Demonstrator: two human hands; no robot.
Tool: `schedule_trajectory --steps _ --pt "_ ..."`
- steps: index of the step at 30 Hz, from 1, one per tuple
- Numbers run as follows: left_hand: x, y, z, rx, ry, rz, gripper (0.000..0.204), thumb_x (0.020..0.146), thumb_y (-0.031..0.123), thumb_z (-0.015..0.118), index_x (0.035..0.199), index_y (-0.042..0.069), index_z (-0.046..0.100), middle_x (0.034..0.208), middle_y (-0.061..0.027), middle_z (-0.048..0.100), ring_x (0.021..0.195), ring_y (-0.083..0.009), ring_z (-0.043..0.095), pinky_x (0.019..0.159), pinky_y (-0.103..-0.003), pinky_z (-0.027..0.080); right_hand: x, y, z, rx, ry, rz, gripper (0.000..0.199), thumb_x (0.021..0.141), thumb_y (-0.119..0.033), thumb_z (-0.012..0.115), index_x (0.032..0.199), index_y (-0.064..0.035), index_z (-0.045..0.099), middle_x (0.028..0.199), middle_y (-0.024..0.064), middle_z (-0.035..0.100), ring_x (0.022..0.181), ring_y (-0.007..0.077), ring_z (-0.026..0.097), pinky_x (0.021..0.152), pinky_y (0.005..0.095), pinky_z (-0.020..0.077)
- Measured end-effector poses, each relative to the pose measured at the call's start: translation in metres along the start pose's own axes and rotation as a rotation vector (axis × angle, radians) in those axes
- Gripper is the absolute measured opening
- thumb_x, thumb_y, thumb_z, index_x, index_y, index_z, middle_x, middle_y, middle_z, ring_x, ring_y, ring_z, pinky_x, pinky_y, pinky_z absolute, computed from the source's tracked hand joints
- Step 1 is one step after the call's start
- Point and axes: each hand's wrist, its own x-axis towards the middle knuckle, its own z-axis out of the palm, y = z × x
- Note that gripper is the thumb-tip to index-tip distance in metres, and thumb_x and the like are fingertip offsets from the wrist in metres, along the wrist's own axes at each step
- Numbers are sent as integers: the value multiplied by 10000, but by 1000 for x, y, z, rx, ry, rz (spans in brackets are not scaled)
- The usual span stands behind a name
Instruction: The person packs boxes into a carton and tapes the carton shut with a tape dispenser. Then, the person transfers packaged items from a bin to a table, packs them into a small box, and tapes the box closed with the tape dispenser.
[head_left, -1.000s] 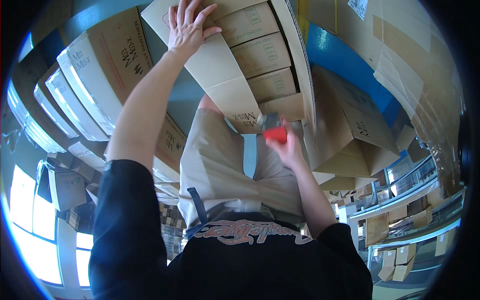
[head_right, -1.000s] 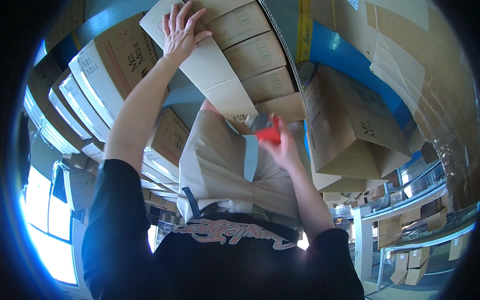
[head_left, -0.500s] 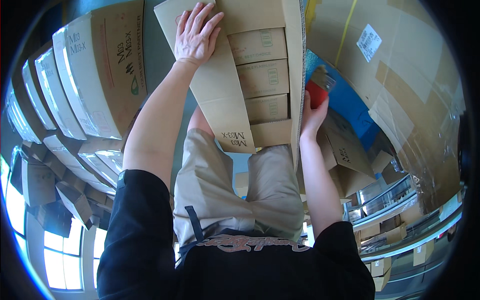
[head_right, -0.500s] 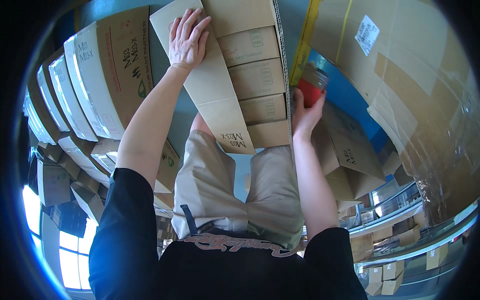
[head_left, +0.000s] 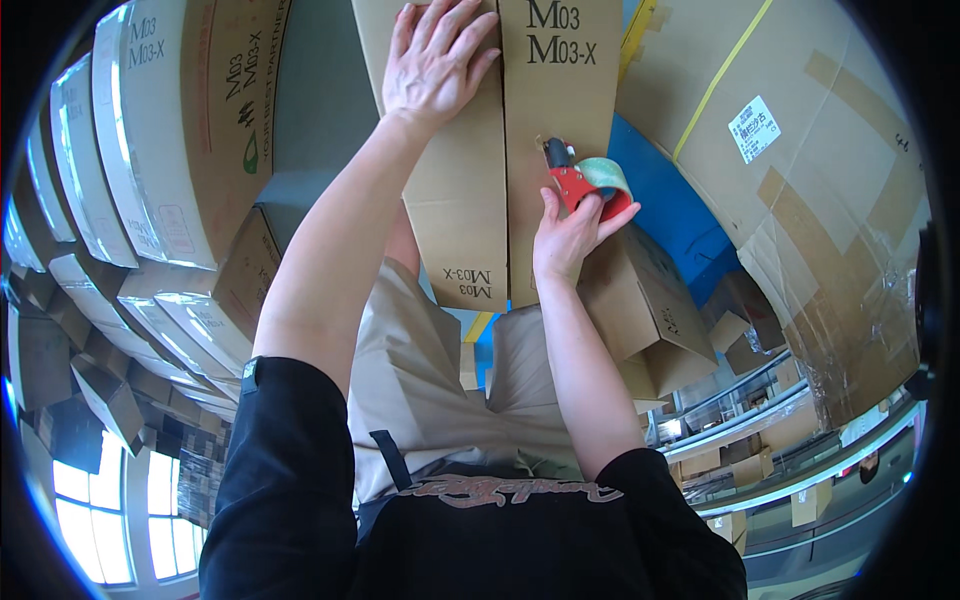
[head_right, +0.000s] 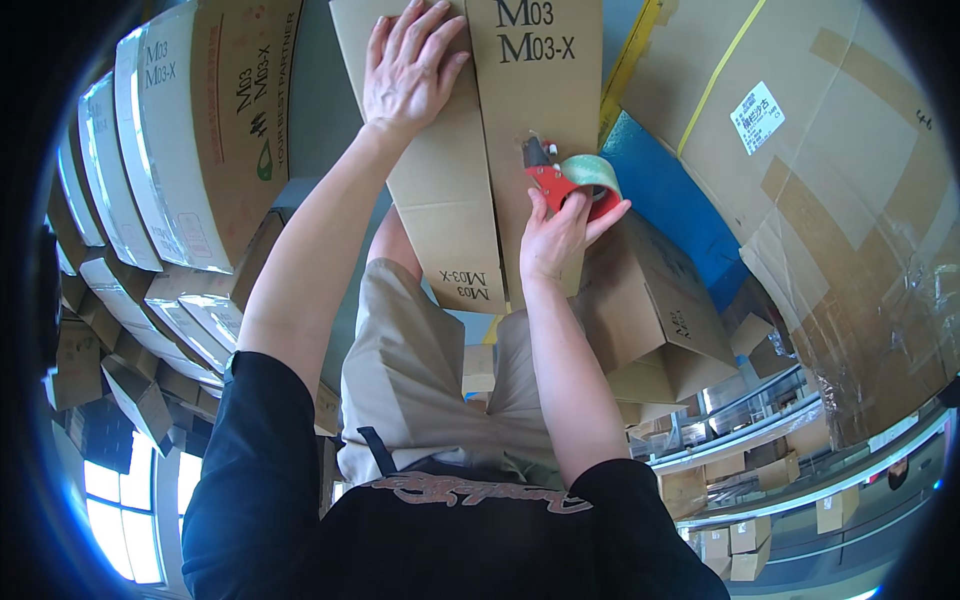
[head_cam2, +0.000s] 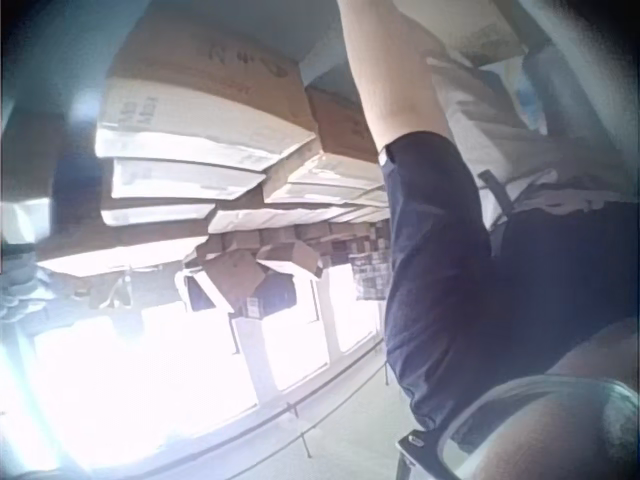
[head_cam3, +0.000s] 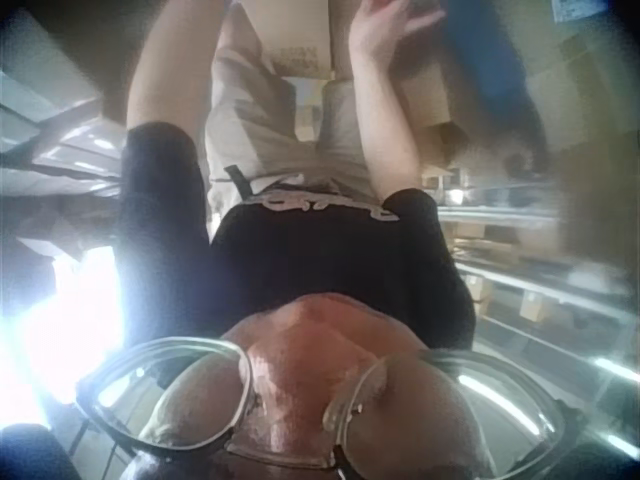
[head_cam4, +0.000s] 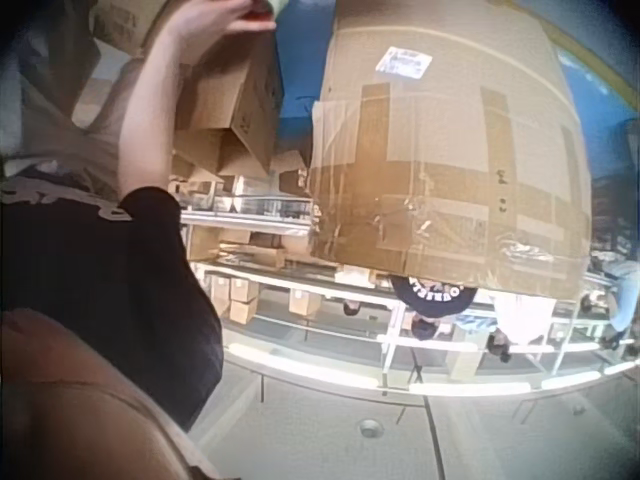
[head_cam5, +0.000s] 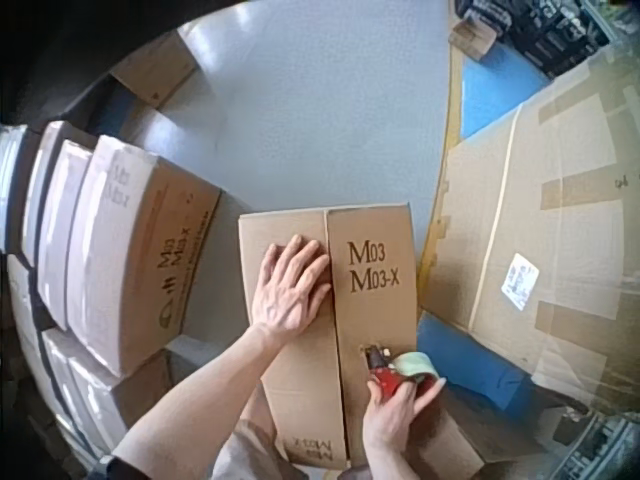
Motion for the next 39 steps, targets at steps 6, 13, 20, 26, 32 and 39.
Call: schedule_trajectory --steps 6,13,20,26,32,39 --pt "-4 20 34 -18 96 -230 466 911 476 597 1355 359 519 1448 -2 420 1439 -293 272 1152 -642 119 9 4 3 -25 38 -48 457 797 -291 778 1014 12 514 1057 212 585 1365 511 221 1160 587 91" --pt "8 49 44 23 150 -369 452 925 476 584 1326 279 517 1436 -16 379 1443 -333 235 1132 -668 91 12 12 -6 -12 -39 -79 409 836 -261 735 1036 19 514 1047 196 576 1327 491 289 1162 593 84" --pt "5 42 48 93 72 -337 453 949 455 548 1389 379 470 1502 6 346 1456 -358 199 1141 -662 66 37 7 -42 70 -151 0 467 907 -211 675 1256 24 470 1335 256 485 1420 421 260 1149 541 241" --pt "5 44 49 89 65 -355 457 942 448 560 1389 395 479 1511 4 350 1465 -354 173 1146 -657 63 94 -8 -67 1224 -581 147 458 909 -344 705 1104 51 581 1026 107 673 881 164 642 776 302 525" --pt "0 47 39 38 12 -374 468 927 446 578 1384 407 482 1514 6 350 1471 -337 160 1155 -642 38 67 -2 -37 1163 -722 197 391 943 -289 669 1136 38 575 1030 90 665 932 132 617 827 278 495" --pt "5 37 18 -139 87 -349 309 882 381 655 1188 335 663 1457 3 421 1438 -321 246 1172 -576 76 63 -18 -25 1167 -674 271 377 970 -258 625 1222 8 535 1046 75 657 953 141 630 848 288 504"
